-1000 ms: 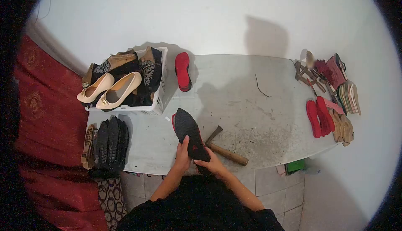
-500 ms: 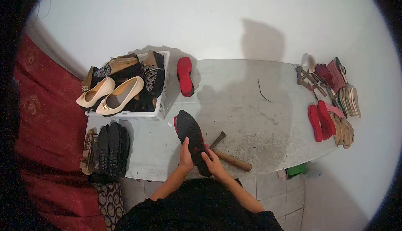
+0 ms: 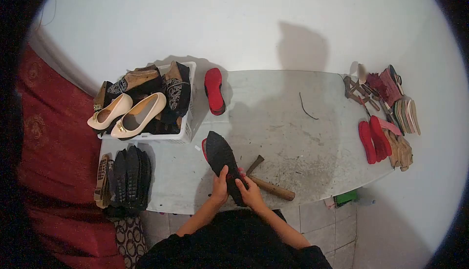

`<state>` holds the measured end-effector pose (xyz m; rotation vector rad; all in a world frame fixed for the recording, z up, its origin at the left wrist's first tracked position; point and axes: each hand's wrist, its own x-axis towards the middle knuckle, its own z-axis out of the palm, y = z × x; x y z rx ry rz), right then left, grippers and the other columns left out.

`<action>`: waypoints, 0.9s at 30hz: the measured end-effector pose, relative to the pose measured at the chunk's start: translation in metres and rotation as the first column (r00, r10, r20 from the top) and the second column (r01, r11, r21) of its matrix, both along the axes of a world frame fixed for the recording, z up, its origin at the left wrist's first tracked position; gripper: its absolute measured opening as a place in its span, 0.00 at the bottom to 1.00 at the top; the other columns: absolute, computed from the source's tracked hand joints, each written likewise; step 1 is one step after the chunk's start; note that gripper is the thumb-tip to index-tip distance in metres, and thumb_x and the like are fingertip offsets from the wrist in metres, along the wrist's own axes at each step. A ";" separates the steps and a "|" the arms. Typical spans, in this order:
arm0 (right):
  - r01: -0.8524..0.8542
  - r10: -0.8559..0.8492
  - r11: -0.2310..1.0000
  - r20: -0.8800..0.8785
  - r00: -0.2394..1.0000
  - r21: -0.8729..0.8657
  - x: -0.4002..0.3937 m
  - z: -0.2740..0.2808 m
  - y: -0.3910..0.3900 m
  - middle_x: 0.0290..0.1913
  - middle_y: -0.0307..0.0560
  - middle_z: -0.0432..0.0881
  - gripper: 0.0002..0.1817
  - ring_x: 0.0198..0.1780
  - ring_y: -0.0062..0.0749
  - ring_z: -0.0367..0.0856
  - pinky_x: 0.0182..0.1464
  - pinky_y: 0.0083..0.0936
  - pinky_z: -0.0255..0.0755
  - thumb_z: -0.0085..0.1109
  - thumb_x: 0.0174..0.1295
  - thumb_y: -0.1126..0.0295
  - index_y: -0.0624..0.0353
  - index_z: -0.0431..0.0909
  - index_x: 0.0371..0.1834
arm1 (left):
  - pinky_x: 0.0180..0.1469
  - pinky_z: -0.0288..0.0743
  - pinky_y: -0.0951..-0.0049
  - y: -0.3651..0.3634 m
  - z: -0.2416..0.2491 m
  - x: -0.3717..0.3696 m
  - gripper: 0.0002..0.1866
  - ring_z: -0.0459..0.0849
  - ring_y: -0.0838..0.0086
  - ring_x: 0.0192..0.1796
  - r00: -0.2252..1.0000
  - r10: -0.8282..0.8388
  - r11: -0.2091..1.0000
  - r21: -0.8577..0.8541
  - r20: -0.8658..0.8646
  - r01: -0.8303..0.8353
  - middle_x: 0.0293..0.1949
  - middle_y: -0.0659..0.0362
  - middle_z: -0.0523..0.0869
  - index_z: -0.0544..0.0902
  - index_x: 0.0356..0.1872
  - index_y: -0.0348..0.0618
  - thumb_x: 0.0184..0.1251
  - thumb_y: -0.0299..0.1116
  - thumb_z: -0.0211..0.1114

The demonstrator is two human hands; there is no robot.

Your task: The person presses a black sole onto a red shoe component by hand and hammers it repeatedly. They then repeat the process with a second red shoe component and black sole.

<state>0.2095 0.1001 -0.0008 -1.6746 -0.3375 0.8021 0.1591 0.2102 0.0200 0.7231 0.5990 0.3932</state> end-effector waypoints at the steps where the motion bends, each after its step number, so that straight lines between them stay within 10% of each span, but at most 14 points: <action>1: -0.008 0.008 1.000 0.027 1.000 0.017 0.000 0.000 -0.001 0.39 0.48 0.80 0.23 0.39 0.27 0.77 0.43 0.25 0.70 0.51 0.64 0.54 0.62 0.73 0.52 | 0.44 0.78 0.65 0.000 0.000 0.000 0.20 0.83 0.63 0.39 0.999 -0.019 0.999 -0.039 0.029 0.020 0.40 0.48 0.82 0.72 0.46 0.35 0.66 0.44 0.54; 8: -0.010 0.010 1.000 -0.095 0.995 0.004 -0.002 0.005 -0.002 0.33 0.47 0.80 0.21 0.31 0.25 0.77 0.33 0.23 0.71 0.51 0.64 0.55 0.64 0.74 0.47 | 0.47 0.77 0.64 0.020 -0.013 0.000 0.20 0.82 0.63 0.43 0.982 -0.021 0.959 -0.275 0.189 0.074 0.41 0.51 0.81 0.72 0.48 0.35 0.65 0.43 0.56; 27: 0.061 0.004 0.988 -0.419 0.908 0.143 0.001 0.000 -0.003 0.38 0.46 0.77 0.21 0.32 0.26 0.77 0.29 0.24 0.75 0.53 0.64 0.59 0.65 0.70 0.51 | 0.47 0.77 0.66 -0.004 -0.014 0.000 0.20 0.82 0.65 0.42 0.997 -0.061 0.997 -0.052 -0.052 0.058 0.40 0.51 0.82 0.73 0.47 0.33 0.65 0.42 0.57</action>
